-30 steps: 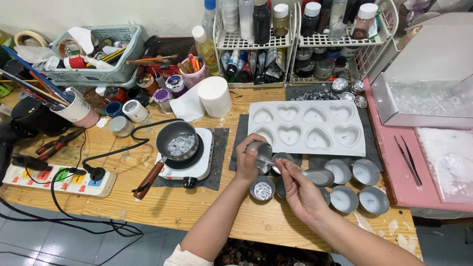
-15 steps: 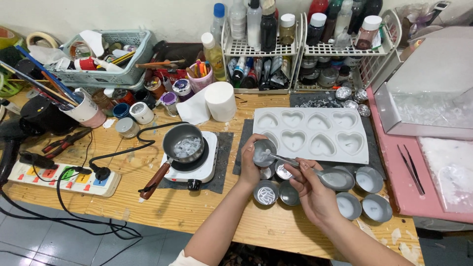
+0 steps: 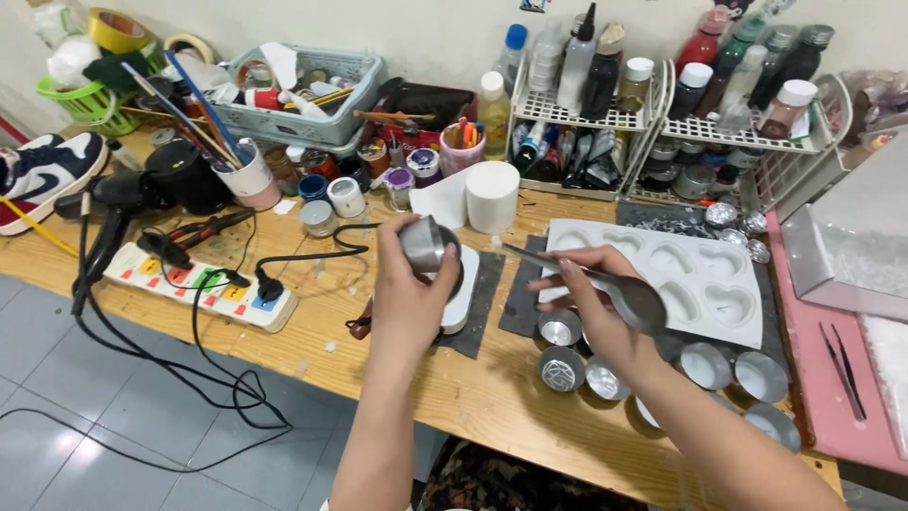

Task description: The recorder is scraping solid wax flakes from a metal cup into a pot on an electric heater for candle making.

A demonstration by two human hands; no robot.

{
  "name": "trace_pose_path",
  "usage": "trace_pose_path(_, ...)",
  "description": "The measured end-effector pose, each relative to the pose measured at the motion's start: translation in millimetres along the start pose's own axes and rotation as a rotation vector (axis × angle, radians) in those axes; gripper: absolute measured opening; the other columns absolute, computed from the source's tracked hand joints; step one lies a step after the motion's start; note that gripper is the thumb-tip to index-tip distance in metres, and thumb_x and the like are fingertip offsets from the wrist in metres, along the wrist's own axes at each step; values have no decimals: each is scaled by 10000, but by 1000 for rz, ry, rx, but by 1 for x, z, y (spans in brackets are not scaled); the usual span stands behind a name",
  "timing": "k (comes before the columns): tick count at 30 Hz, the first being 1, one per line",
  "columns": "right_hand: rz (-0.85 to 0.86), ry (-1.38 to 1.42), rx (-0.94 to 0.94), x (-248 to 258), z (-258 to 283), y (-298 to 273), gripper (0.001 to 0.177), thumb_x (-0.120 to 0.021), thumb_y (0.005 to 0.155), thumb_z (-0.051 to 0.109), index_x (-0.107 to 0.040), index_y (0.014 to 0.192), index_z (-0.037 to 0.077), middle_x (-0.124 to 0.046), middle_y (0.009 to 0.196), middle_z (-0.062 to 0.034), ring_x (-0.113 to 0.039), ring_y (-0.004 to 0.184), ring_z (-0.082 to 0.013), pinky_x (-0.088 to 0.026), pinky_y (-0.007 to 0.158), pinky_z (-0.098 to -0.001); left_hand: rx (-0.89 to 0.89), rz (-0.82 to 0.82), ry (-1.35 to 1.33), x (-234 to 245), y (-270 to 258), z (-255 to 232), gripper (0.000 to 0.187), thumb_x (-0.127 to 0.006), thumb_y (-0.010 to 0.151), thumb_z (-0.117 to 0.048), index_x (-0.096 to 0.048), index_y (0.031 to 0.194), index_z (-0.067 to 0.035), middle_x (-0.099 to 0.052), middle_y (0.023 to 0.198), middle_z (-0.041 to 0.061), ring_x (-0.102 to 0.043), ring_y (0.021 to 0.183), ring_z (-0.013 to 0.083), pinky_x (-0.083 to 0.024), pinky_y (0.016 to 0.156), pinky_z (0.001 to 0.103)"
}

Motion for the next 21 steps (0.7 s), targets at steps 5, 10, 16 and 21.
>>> trace_pose_path(5,155,-215,46,-59,-25,33,192,-562,1040,154,-598,1128,-12,-743,1101,-156,-785,955,-196,-653,655,-301,-170,-100,422,27,23,22,650,-757,928,-396,-414,1343,-31,-574,1258,203,-679,1018,313,-578,706,400)
trace_pose_path(10,175,-194,63,-85,-38,40,200,-577,1035,169,-612,1114,-11,-729,1029,-136,-790,910,-180,-633,607,-289,-159,-3,704,21,34,33,751,-789,847,-469,-422,1306,-1,-523,1189,203,-643,1026,317,-591,635,372)
trace_pose_path(16,137,-229,23,-92,-34,38,203,-582,1023,168,-623,1103,-14,-747,1023,-98,-790,887,-191,-651,612,-288,-218,-134,896,26,43,49,619,-796,846,-346,-460,1244,-11,-533,1149,175,-630,1056,316,-596,620,348)
trace_pose_path(21,118,-213,18,-89,-32,42,194,-574,1032,149,-608,1122,-19,-736,1003,-153,-792,909,-201,-661,642,-304,-165,-84,788,33,45,46,658,-774,871,-381,-432,1299,-17,-543,1158,197,-642,1000,332,-596,613,390)
Point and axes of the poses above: each hand's wrist, its own y-axis towards the middle knuckle, its own x-axis out of the back of the hand, z = x × y, the point moved 5 cm from there along y, towards the middle knuckle
